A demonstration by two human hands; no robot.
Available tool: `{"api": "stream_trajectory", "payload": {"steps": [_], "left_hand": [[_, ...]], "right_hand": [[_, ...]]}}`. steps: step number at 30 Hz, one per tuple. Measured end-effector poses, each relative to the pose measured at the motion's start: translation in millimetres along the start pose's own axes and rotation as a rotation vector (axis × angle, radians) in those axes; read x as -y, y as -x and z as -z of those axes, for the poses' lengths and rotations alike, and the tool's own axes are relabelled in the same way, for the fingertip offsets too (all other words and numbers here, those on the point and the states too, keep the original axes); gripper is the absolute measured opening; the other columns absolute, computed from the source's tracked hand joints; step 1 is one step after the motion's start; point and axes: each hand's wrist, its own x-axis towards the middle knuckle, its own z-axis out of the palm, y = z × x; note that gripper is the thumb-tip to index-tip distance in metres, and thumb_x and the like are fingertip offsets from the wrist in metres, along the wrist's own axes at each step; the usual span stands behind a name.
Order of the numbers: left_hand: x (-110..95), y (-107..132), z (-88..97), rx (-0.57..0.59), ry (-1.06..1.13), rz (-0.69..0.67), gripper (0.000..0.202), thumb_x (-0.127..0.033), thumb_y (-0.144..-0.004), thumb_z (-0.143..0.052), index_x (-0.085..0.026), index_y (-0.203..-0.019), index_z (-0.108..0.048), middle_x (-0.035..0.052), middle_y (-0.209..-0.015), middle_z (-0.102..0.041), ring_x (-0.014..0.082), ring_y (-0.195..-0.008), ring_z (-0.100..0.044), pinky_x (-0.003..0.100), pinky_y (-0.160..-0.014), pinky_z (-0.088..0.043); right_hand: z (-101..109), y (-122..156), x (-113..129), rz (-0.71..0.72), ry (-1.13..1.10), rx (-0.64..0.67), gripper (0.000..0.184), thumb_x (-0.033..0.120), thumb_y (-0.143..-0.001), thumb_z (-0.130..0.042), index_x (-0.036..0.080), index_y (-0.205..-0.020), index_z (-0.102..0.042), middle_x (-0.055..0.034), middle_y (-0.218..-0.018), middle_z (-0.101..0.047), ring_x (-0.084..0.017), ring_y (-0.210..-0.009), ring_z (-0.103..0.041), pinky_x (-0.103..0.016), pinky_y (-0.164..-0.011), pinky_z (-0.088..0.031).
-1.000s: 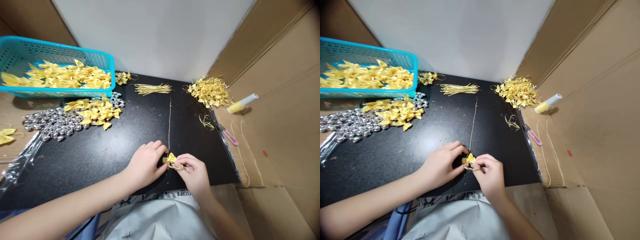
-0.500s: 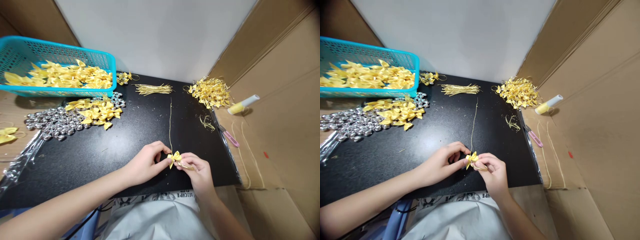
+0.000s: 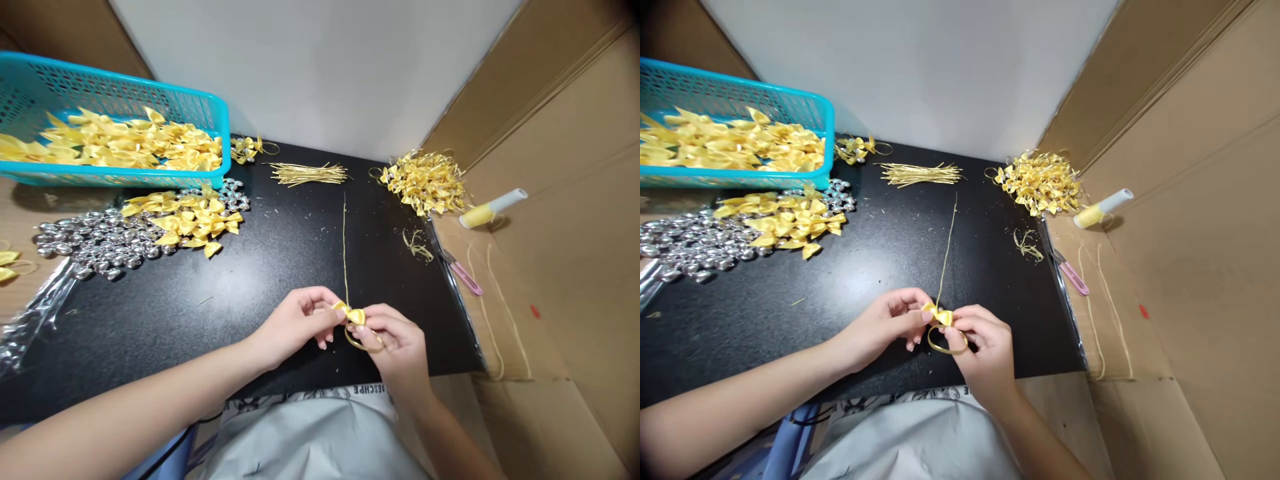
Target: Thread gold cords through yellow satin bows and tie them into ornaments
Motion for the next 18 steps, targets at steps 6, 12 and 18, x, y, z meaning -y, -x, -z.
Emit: {"api": "stream_trajectory", "payload": {"steps": [6, 12, 18], "left_hand": [[0, 3, 0.2, -0.05, -0.091, -0.074, 0.031, -0.042, -0.074, -0.071, -0.012, -0.072, -0.061, -0.0045, -0.051, -0.056, 0.0051, -0.043, -0.047, 0.017, -0.045, -0.038], [4, 6, -2.4, -0.082, -0.135, -0.086, 0.029, -0.04, -0.076, -0.071, -0.012, -0.073, -0.064, -0.0022, -0.055, -0.06, 0.006, -0.048, -0.051, 0.017, -0.048, -0.039], [5, 7, -1.8, -0.018, -0.1, -0.108, 0.028, -0.04, -0.077, -0.071, -0.013, -0.075, -0.061, -0.0034, -0.058, -0.058, 0.0057, -0.051, -0.049, 0.017, -0.05, -0.04]], "right_hand": [[5, 1, 11, 0.137, 0.188, -0.015, 0.014, 0.01, -0.08, -0.062, 0.019, -0.07, -0.068, -0.0046, -0.085, -0.062, -0.014, -0.075, -0.065, -0.023, -0.064, -0.055], [5, -2, 25, 0.248, 0.345, -0.061, 0.013, 0.01, -0.076, -0.064, 0.019, -0.068, -0.069, -0.0064, -0.094, -0.054, -0.017, -0.094, -0.06, -0.033, -0.087, -0.055], [0, -8, 22, 0.202, 0.366, -0.03, 0.014, 0.008, -0.075, -0.063, 0.018, -0.067, -0.069, -0.0095, -0.108, -0.066, -0.02, -0.103, -0.065, -0.033, -0.09, -0.055]]}}
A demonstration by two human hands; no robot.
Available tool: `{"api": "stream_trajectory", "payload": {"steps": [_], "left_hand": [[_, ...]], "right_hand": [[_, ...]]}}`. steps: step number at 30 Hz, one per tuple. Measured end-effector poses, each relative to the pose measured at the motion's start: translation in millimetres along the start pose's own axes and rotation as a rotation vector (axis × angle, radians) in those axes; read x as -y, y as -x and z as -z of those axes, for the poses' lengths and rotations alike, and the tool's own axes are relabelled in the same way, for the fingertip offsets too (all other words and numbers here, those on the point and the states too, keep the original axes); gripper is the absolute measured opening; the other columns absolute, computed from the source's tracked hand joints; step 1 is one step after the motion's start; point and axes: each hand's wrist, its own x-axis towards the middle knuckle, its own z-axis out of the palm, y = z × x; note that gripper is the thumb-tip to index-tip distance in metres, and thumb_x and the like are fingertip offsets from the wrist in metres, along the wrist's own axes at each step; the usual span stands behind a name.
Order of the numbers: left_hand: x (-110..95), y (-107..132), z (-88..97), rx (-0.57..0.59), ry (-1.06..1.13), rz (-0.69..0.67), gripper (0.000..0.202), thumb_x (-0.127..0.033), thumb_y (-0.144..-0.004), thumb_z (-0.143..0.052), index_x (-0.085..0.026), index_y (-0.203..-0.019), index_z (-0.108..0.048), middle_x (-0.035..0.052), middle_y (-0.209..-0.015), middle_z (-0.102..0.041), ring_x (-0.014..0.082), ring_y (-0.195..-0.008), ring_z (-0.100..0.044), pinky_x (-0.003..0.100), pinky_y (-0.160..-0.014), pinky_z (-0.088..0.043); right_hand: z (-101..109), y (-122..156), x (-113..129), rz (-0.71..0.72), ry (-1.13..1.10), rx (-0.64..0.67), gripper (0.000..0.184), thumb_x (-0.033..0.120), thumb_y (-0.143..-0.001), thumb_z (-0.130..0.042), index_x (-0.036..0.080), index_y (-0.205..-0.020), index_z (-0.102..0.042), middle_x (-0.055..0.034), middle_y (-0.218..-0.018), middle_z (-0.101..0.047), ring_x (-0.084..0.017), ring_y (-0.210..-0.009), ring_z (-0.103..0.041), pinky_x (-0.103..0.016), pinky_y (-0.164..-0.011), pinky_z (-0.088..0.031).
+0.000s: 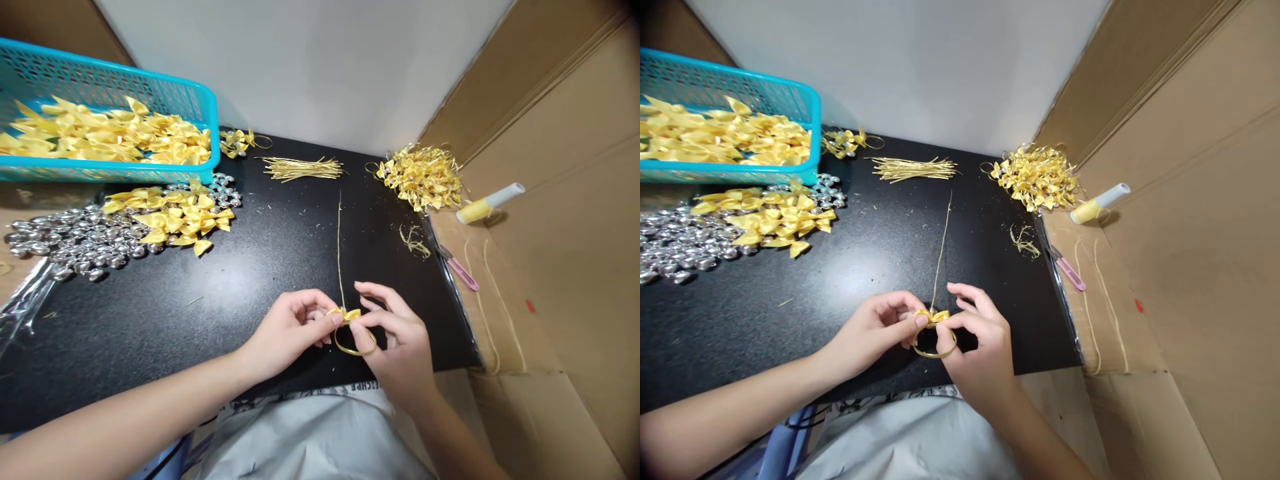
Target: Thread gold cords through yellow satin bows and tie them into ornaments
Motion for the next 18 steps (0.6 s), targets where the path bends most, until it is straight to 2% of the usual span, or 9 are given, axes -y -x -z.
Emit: {"api": "stream_trajectory", "payload": {"steps": [3, 6, 12, 18], "left_hand": [[1.8, -0.1, 0.4, -0.001, -0.007, -0.006, 0.027, -0.04, -0.079, -0.069, -0.013, -0.079, -0.062, -0.0035, -0.06, -0.057, 0.0056, -0.052, -0.047, 0.017, -0.05, -0.039], [4.4, 0.4, 0.3, 0.005, -0.021, -0.015, 0.027, -0.038, -0.079, -0.069, -0.013, -0.086, -0.065, -0.0016, -0.065, -0.059, 0.0063, -0.056, -0.048, 0.018, -0.053, -0.04], [3.7, 1.3, -4.3, -0.042, -0.049, -0.033, 0.02, -0.029, -0.072, -0.074, -0.012, -0.08, -0.065, -0.0015, -0.064, -0.059, 0.0064, -0.056, -0.047, 0.019, -0.056, -0.04], [3.5, 1.5, -4.4, -0.113, -0.198, -0.122, 0.02, -0.03, -0.074, -0.072, -0.013, -0.076, -0.063, -0.0004, -0.062, -0.06, 0.0081, -0.056, -0.05, 0.02, -0.054, -0.042]], "right_hand": [[0.4, -0.6, -0.7, -0.024, -0.034, 0.036, 0.015, 0.008, -0.076, -0.062, 0.019, -0.068, -0.068, -0.0073, -0.097, -0.073, -0.018, -0.089, -0.07, -0.029, -0.081, -0.057], [0.5, -2.2, 1.4, -0.026, -0.07, 0.049, 0.017, 0.007, -0.078, -0.061, 0.019, -0.069, -0.069, -0.0049, -0.084, -0.074, -0.016, -0.079, -0.071, -0.026, -0.071, -0.057], [-0.5, -5.1, 4.6, 0.005, -0.056, 0.018, 0.018, 0.005, -0.076, -0.061, 0.018, -0.067, -0.069, -0.0041, -0.076, -0.073, -0.014, -0.073, -0.069, -0.023, -0.066, -0.055], [-1.7, -4.5, 4.1, 0.025, -0.043, 0.019, 0.019, 0.005, -0.076, -0.06, 0.018, -0.069, -0.07, -0.0037, -0.076, -0.073, -0.014, -0.071, -0.069, -0.023, -0.065, -0.055]]}}
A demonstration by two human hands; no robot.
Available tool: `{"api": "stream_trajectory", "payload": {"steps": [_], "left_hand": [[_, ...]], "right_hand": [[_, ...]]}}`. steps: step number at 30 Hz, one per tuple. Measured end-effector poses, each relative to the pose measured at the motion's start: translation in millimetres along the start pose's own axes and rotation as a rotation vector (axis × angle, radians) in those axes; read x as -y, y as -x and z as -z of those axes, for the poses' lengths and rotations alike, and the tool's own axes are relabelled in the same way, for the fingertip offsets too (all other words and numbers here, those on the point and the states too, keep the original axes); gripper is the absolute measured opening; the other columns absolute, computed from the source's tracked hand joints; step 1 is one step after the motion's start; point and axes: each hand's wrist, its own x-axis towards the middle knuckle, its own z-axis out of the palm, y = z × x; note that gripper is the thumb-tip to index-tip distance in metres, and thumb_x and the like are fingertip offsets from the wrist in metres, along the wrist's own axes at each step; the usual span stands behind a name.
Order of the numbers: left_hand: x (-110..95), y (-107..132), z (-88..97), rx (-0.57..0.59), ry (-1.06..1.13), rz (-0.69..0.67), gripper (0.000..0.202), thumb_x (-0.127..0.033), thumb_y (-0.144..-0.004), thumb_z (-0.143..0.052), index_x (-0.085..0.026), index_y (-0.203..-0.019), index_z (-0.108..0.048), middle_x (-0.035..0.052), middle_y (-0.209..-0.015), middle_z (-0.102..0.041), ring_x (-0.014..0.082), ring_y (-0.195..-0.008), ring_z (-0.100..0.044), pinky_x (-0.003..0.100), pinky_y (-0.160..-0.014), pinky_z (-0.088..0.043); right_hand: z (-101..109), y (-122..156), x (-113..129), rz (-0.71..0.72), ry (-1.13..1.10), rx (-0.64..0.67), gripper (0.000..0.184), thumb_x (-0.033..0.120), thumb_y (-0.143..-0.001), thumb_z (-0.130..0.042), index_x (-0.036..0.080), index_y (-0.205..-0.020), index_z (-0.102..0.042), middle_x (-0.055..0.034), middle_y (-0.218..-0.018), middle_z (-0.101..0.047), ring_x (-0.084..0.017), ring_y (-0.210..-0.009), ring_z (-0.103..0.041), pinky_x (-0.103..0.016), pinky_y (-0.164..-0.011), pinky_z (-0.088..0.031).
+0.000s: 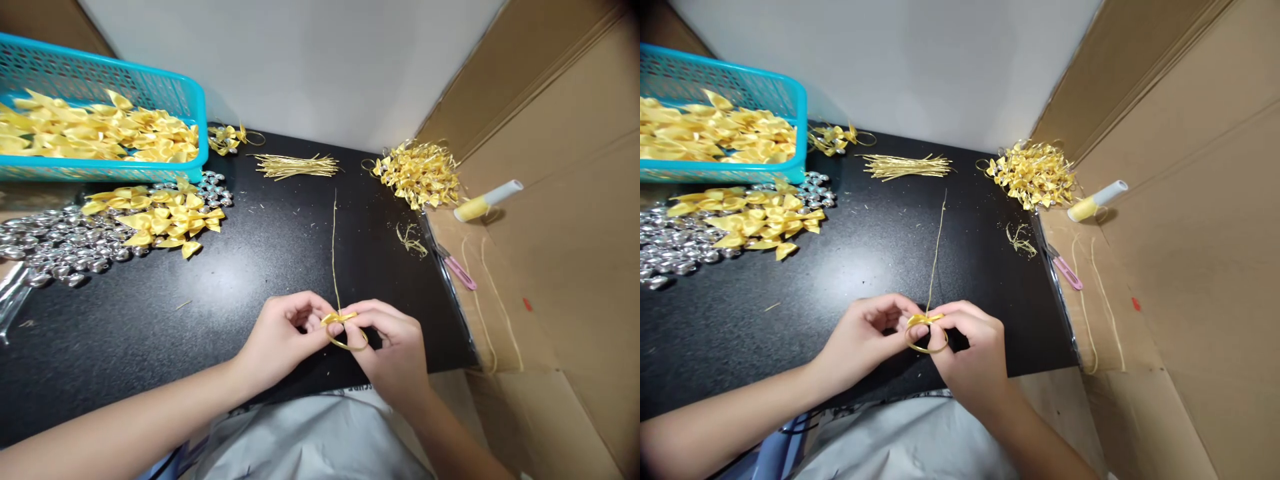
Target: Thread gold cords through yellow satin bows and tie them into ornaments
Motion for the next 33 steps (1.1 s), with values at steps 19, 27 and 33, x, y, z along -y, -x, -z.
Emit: {"api": "stream_trajectory", "payload": {"steps": [19, 27, 33], "left_hand": [[-3.2, -3.6, 10.2, 0.163, -0.854, -0.584, 0.022, -0.023, -0.092, -0.043, -0.018, -0.07, -0.047, -0.0014, -0.061, -0.049, 0.0113, -0.054, -0.047, 0.021, -0.052, -0.036], [-3.8, -4.2, 7.5, 0.202, -0.64, -0.466, 0.025, -0.022, -0.091, -0.043, -0.018, -0.066, -0.045, -0.0038, -0.059, -0.044, 0.0089, -0.052, -0.043, 0.02, -0.052, -0.033], [-5.4, -5.0, 7.7, 0.227, -0.603, -0.386, 0.027, -0.027, -0.093, -0.041, -0.017, -0.068, -0.048, -0.0027, -0.061, -0.046, 0.01, -0.054, -0.043, 0.022, -0.054, -0.033]], "right_hand": [[0.5, 0.7, -1.4, 0.056, 0.037, 0.012, 0.016, 0.006, -0.075, -0.061, 0.018, -0.066, -0.067, -0.0044, -0.075, -0.071, -0.014, -0.07, -0.068, -0.023, -0.064, -0.054], [-2.0, -0.5, -1.1, 0.084, 0.048, -0.007, 0.017, 0.006, -0.076, -0.06, 0.018, -0.068, -0.067, -0.0039, -0.075, -0.07, -0.014, -0.069, -0.067, -0.024, -0.064, -0.055], [-2.1, 1.1, -3.8, 0.049, 0.033, -0.008, 0.017, 0.007, -0.077, -0.059, 0.019, -0.068, -0.066, -0.0044, -0.076, -0.07, -0.014, -0.07, -0.067, -0.025, -0.062, -0.055]]}}
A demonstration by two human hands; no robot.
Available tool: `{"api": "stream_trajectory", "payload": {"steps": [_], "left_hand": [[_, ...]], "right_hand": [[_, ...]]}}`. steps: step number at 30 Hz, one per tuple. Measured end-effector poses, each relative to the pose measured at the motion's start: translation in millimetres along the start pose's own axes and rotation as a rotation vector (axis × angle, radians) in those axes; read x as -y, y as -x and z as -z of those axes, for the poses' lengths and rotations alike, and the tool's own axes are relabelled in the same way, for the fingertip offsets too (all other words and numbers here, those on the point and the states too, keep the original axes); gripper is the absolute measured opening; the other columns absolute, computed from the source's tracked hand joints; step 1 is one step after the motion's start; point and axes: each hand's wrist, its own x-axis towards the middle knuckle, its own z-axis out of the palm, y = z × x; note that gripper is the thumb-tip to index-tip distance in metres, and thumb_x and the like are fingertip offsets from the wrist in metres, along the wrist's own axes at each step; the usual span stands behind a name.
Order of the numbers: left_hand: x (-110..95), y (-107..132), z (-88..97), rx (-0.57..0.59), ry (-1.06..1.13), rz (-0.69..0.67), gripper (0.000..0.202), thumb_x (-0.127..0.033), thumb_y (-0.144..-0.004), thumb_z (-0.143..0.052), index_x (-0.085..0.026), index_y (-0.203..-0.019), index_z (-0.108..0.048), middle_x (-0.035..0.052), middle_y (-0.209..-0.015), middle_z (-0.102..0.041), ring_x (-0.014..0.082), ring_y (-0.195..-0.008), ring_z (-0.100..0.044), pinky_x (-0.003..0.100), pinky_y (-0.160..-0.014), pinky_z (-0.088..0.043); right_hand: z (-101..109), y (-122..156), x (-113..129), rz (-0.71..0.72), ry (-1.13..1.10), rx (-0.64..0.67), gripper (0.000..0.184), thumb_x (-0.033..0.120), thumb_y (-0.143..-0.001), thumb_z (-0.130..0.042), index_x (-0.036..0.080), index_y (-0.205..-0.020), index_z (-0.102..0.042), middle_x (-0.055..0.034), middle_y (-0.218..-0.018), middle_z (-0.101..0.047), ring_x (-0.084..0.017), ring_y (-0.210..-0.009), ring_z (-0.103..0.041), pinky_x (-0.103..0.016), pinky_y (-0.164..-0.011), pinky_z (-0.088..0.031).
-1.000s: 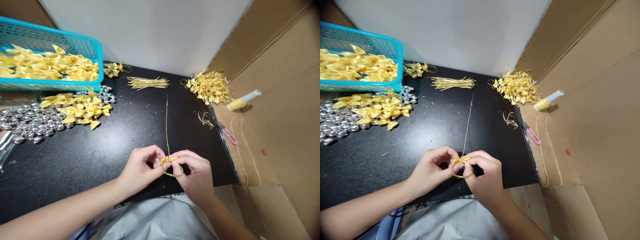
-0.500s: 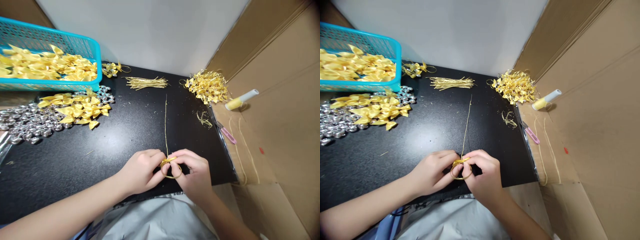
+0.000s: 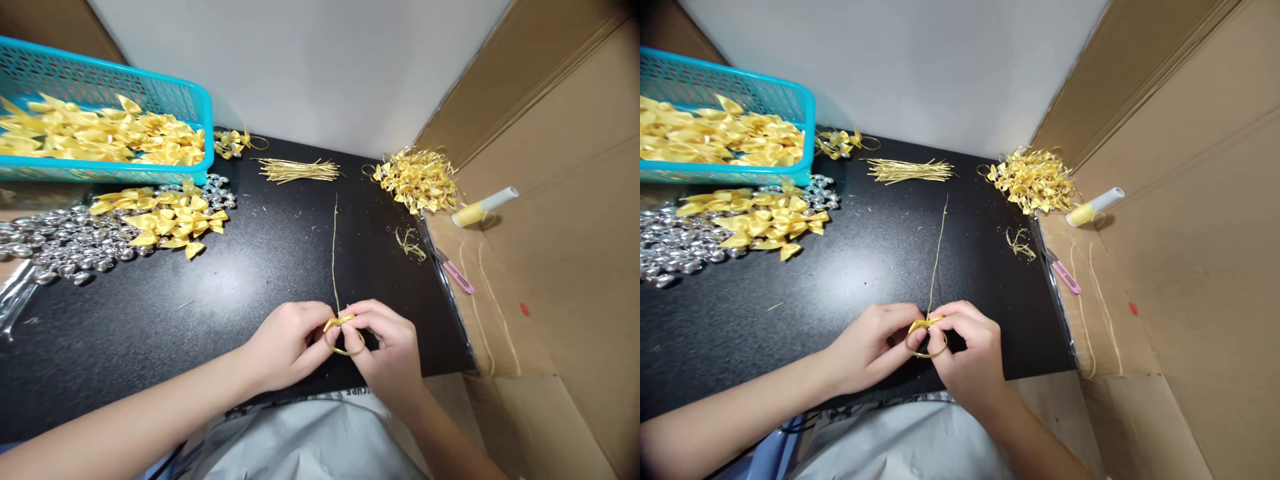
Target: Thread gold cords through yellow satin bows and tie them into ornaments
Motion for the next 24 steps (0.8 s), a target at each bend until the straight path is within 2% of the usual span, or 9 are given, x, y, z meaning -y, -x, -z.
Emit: {"api": "stream_trajectory", "payload": {"steps": [9, 14, 24], "left_hand": [[0.1, 0.3, -1.6, -0.029, 0.03, -0.003, 0.031, -0.024, -0.096, -0.035, -0.018, -0.066, -0.04, -0.0038, -0.06, -0.041, 0.0097, -0.054, -0.041, 0.022, -0.055, -0.032], [0.3, 1.2, -2.5, -0.044, 0.013, -0.028, 0.03, -0.023, -0.095, -0.035, -0.018, -0.067, -0.042, -0.003, -0.061, -0.044, 0.0103, -0.056, -0.044, 0.023, -0.056, -0.034], [3.9, 1.5, -5.0, -0.054, -0.094, -0.077, 0.025, -0.024, -0.092, -0.042, -0.018, -0.068, -0.045, -0.0031, -0.061, -0.044, 0.0099, -0.054, -0.043, 0.021, -0.053, -0.032]], "right_hand": [[-0.8, 2.1, -3.0, -0.028, -0.029, 0.009, 0.016, 0.006, -0.077, -0.059, 0.018, -0.071, -0.068, -0.0048, -0.078, -0.07, -0.015, -0.071, -0.067, -0.026, -0.064, -0.055], [-1.7, 2.8, -3.1, -0.052, -0.036, -0.005, 0.016, 0.008, -0.077, -0.059, 0.019, -0.069, -0.068, -0.0049, -0.078, -0.07, -0.016, -0.072, -0.067, -0.026, -0.064, -0.056], [-1.1, 1.2, 0.4, -0.006, -0.004, -0.007, 0.016, 0.008, -0.077, -0.06, 0.019, -0.066, -0.066, -0.0038, -0.075, -0.069, -0.014, -0.068, -0.066, -0.025, -0.062, -0.054]]}}
